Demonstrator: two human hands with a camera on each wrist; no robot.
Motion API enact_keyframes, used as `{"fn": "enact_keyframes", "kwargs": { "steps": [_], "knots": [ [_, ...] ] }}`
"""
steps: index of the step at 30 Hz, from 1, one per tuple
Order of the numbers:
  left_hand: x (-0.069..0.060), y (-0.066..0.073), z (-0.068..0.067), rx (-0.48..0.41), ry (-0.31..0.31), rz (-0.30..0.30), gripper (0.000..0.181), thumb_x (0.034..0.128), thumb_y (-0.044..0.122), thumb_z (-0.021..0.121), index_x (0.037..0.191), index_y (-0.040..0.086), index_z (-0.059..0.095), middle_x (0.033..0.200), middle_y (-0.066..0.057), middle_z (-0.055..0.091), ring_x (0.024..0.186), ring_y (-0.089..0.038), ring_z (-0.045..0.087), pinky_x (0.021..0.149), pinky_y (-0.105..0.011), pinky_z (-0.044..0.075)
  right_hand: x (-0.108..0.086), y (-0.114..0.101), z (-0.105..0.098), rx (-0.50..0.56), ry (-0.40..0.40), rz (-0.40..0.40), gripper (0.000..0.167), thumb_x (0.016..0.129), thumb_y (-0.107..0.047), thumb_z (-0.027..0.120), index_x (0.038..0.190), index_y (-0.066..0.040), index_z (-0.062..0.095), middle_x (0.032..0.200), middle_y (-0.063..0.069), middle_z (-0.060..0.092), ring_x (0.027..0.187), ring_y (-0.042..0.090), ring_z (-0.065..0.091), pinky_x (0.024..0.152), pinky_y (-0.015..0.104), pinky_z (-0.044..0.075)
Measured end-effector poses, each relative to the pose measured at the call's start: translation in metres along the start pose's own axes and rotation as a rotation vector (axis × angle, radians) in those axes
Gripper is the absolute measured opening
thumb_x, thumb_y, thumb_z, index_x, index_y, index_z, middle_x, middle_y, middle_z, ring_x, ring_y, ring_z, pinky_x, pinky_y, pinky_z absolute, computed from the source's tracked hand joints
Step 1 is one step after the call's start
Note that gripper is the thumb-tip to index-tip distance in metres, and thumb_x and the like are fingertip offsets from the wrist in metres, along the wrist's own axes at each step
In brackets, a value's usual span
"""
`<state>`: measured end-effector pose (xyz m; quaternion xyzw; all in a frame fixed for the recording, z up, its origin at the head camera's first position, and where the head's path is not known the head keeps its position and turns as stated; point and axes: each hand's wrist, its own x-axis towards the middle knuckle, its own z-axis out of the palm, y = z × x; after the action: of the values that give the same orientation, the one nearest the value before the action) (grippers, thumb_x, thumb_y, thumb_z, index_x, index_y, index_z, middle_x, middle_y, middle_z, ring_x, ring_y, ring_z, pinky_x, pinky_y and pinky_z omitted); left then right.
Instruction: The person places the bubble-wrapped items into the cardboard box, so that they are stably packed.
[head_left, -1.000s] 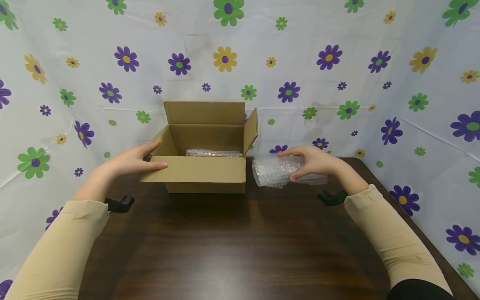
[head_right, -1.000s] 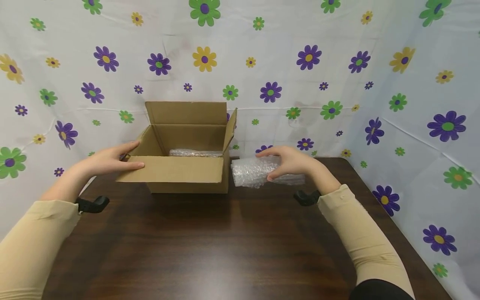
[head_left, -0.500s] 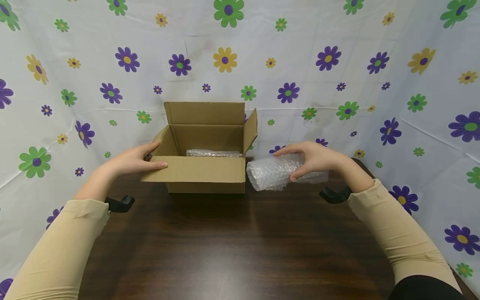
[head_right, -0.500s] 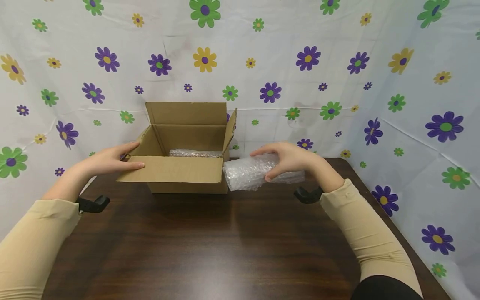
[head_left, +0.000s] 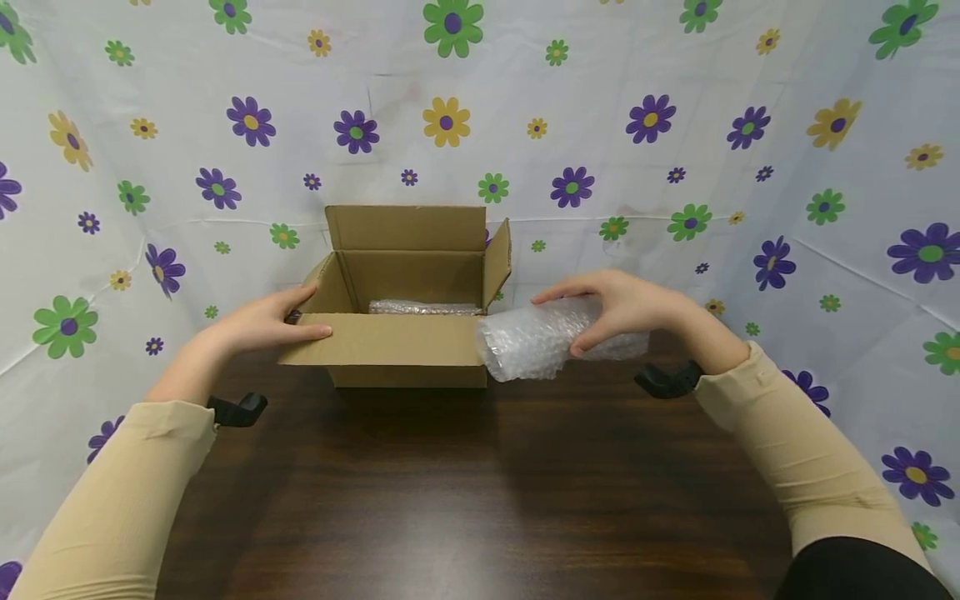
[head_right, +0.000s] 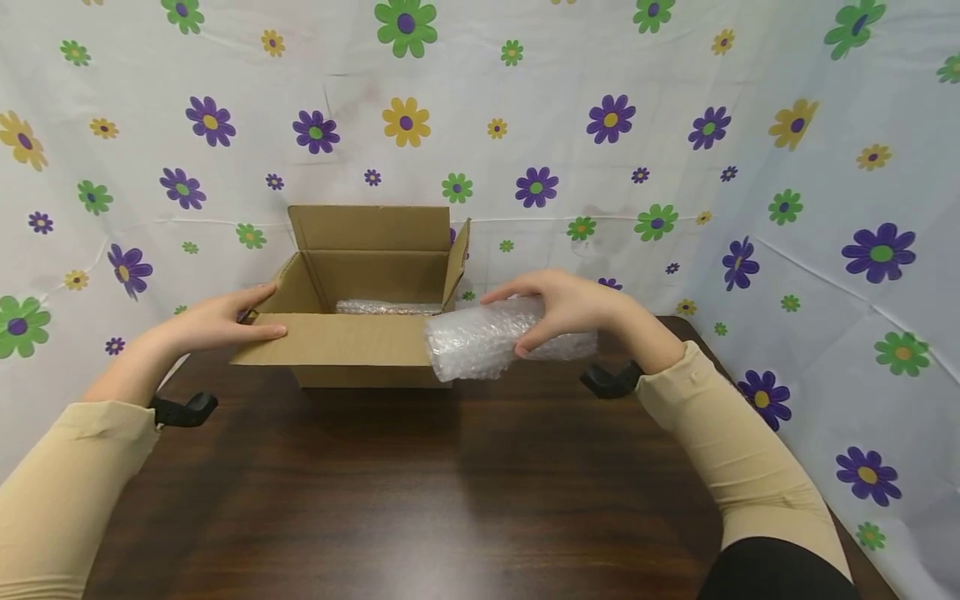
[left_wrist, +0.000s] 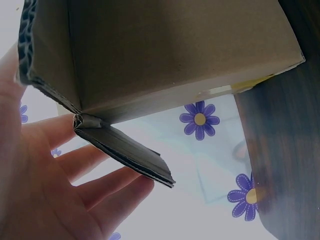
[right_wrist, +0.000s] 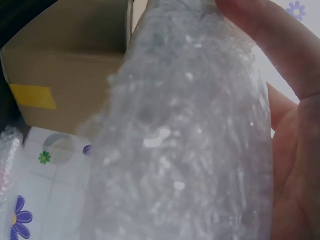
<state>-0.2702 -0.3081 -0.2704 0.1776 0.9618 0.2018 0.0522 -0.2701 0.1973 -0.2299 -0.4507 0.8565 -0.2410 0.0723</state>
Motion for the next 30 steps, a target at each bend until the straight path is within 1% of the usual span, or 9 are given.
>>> {"fn": "enact_keyframes", "kwargs": {
  "steps": [4,9,11,17,22,26,28,30],
  "knots": [
    [0.000,0.000,0.000,0.000,0.008,-0.002,0.094,0.0898,0.052,0.063,0.154,0.001,0.017,0.156,-0.027,0.018,0.141,-0.046,0.017,0.110,-0.062,0.018,0.006,-0.009,-0.004,0.003,0.000,-0.023,0.068,0.075,-0.032,0.085,0.137,-0.020,0.057,0.141,-0.002,0.052,0.131,0.020,0.044,0.105,0.049,0.038],
    [0.001,-0.001,0.000,-0.003,0.005,0.001,0.094,0.0899,0.052,0.063,0.154,0.000,0.017,0.156,-0.027,0.018,0.141,-0.047,0.016,0.110,-0.062,0.018,0.014,-0.021,-0.008,0.010,-0.024,-0.050,0.069,0.075,-0.032,0.085,0.137,-0.019,0.058,0.140,-0.002,0.053,0.130,0.020,0.045,0.106,0.048,0.037],
    [0.001,-0.001,0.000,0.000,0.002,0.003,0.094,0.0900,0.051,0.063,0.154,0.000,0.017,0.156,-0.028,0.018,0.141,-0.047,0.016,0.110,-0.062,0.018,0.018,-0.025,-0.009,0.010,-0.031,-0.051,0.069,0.075,-0.033,0.085,0.137,-0.021,0.057,0.140,-0.004,0.053,0.130,0.018,0.045,0.107,0.048,0.036],
    [0.002,-0.001,-0.001,0.000,-0.006,0.006,0.094,0.0903,0.051,0.063,0.154,-0.001,0.016,0.156,-0.028,0.017,0.141,-0.047,0.015,0.110,-0.062,0.018,0.031,-0.038,-0.012,0.029,-0.013,-0.088,0.069,0.075,-0.032,0.086,0.137,-0.021,0.057,0.138,-0.007,0.054,0.128,0.015,0.045,0.107,0.046,0.036],
    [0.002,-0.003,-0.001,-0.006,-0.009,0.008,0.094,0.0907,0.050,0.063,0.154,-0.001,0.016,0.155,-0.028,0.017,0.141,-0.047,0.016,0.110,-0.062,0.018,0.049,-0.051,-0.014,0.032,0.001,-0.128,0.069,0.073,-0.033,0.087,0.135,-0.020,0.059,0.135,-0.007,0.056,0.124,0.013,0.047,0.106,0.040,0.038],
    [0.001,-0.002,-0.001,-0.001,-0.011,-0.001,0.094,0.0904,0.051,0.063,0.154,0.000,0.016,0.155,-0.029,0.017,0.141,-0.048,0.016,0.110,-0.062,0.019,0.067,-0.064,-0.015,0.017,0.007,-0.157,0.070,0.071,-0.036,0.087,0.134,-0.021,0.060,0.134,-0.009,0.057,0.120,0.011,0.049,0.101,0.036,0.042],
    [0.001,-0.001,-0.001,-0.003,-0.011,-0.003,0.095,0.0901,0.051,0.063,0.154,0.000,0.016,0.155,-0.029,0.017,0.141,-0.048,0.016,0.109,-0.063,0.019,0.076,-0.070,-0.016,0.017,0.008,-0.151,0.071,0.071,-0.038,0.087,0.134,-0.021,0.060,0.133,-0.010,0.057,0.115,0.011,0.051,0.096,0.035,0.045],
    [0.001,-0.001,-0.001,-0.004,-0.010,-0.005,0.095,0.0900,0.052,0.063,0.154,0.000,0.016,0.155,-0.029,0.017,0.140,-0.048,0.016,0.109,-0.063,0.019,0.085,-0.076,-0.017,0.006,0.009,-0.129,0.072,0.070,-0.041,0.087,0.134,-0.023,0.060,0.132,-0.011,0.058,0.112,0.011,0.052,0.092,0.034,0.046]
  ]
}}
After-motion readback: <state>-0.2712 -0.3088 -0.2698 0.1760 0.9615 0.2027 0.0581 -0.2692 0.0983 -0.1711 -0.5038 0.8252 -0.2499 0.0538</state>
